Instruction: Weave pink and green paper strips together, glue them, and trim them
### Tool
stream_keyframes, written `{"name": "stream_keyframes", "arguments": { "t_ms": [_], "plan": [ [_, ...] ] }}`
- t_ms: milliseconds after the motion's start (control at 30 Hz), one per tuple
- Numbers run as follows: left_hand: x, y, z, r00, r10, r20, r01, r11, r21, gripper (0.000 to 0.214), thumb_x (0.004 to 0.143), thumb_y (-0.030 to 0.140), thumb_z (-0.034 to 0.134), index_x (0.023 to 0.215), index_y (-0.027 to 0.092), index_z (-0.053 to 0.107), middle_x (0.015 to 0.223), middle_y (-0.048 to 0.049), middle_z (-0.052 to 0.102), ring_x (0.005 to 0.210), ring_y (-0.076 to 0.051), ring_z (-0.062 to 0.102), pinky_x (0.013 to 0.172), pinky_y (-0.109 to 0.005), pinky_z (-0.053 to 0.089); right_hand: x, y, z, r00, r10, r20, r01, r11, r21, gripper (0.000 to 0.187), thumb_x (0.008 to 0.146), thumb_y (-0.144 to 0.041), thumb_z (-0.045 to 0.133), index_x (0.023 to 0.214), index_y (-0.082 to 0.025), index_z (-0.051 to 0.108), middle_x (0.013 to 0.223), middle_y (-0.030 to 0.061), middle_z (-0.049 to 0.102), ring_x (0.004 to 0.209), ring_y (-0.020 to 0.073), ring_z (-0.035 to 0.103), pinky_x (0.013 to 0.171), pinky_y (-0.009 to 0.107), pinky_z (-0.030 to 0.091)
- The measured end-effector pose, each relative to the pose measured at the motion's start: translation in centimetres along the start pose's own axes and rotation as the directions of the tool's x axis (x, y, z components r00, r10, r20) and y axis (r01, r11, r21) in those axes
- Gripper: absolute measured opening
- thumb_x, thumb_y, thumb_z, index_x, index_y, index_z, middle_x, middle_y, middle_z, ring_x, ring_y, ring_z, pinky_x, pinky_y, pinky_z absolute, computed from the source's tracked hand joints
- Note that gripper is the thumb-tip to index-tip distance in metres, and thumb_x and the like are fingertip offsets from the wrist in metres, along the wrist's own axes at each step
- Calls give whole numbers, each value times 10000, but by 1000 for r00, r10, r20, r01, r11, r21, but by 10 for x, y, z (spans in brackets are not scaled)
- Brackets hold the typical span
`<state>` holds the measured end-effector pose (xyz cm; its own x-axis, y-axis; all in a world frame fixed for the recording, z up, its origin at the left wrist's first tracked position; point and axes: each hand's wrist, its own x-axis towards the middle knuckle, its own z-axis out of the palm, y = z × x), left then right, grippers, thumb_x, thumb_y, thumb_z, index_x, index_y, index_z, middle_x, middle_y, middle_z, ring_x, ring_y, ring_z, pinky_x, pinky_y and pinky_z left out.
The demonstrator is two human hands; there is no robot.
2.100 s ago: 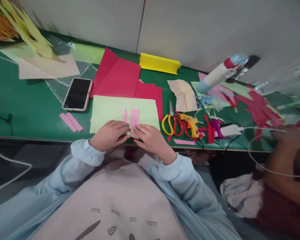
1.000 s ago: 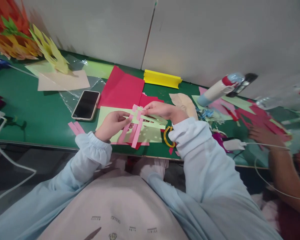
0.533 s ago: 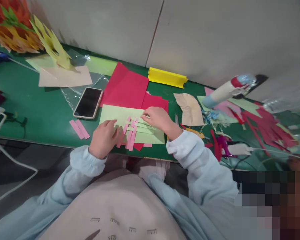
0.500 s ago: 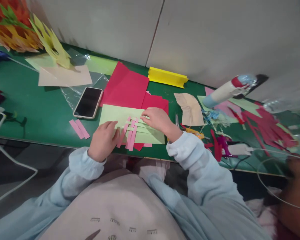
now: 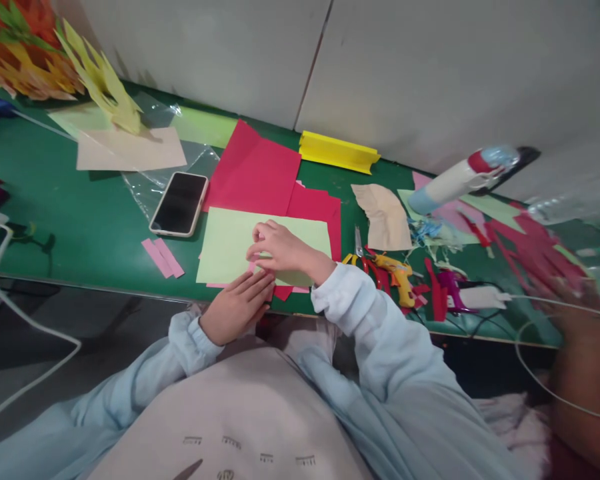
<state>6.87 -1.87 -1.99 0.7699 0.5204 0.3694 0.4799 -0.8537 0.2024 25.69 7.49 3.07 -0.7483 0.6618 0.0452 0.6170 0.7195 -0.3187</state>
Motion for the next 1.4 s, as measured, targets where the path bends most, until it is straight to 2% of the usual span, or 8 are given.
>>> {"name": "stream_keyframes", "arguments": {
  "t_ms": [333,500,600,667,800,933,1167,1400],
  "plan": [
    [-3,-1,3,1000,0,30,0,1000,-5,450,973,236,437,1413,147,473,1441,-99,522,1345,-245,482,1162,-440,362,-5,6,-5,998,58,-39,-61,993,-105,158,881,-228,581,928,-222,731,1094,105,535,980,236,427,828,348,319],
    [-4,0,3,1000,3,24,-3,1000,-4,437,972,225,438,1396,134,485,1437,-105,527,1343,-246,484,1164,-442,359,-7,9,-9,995,72,-75,-76,995,-57,177,884,-239,583,984,-214,726,1107,106,552,979,230,449,871,356,341],
    [-3,1,-1,1000,-9,11,9,1000,-23,443,971,213,428,1405,137,472,1443,-103,522,1346,-246,481,1156,-452,372,-18,9,-17,977,178,-122,-178,984,11,223,858,-228,600,1048,-160,697,1011,95,590,958,217,498,877,331,371],
    [-2,1,-4,999,-37,-7,37,999,-32,449,968,208,420,1411,144,467,1426,-101,541,1346,-250,481,1152,-462,376,-31,6,-20,959,263,-102,-262,965,21,202,846,-241,610,1007,-146,685,931,75,616,912,214,529,846,319,389],
    [2,1,-7,998,-52,-28,51,998,-26,438,962,208,433,1391,142,494,1393,-103,573,1336,-271,489,1146,-484,376,-58,-4,-11,934,355,-47,-357,933,-53,229,813,-327,682,947,-141,684,913,85,632,950,242,551,863,323,403],
    [5,1,-6,998,-62,-7,62,998,-28,443,961,234,455,1395,159,499,1404,-109,562,1335,-290,487,1122,-506,396,-74,-12,4,899,432,-68,-437,892,-119,247,844,-362,669,962,-147,685,947,96,632,992,249,555,857,321,413],
    [6,2,-6,999,-7,35,6,1000,27,359,961,233,464,1277,149,612,1391,-119,572,1296,-307,520,1090,-496,432,-74,-12,7,867,487,-102,-498,850,-170,206,891,-315,600,917,-142,708,934,102,646,991,242,569,842,318,424],
    [9,4,-5,999,-29,26,30,998,-47,352,952,221,482,1272,152,612,1353,-141,598,1296,-285,522,1097,-478,438,-70,-8,7,851,510,-122,-524,829,-194,221,908,-293,555,885,-148,721,910,104,659,976,242,565,832,323,423]
  ]
}}
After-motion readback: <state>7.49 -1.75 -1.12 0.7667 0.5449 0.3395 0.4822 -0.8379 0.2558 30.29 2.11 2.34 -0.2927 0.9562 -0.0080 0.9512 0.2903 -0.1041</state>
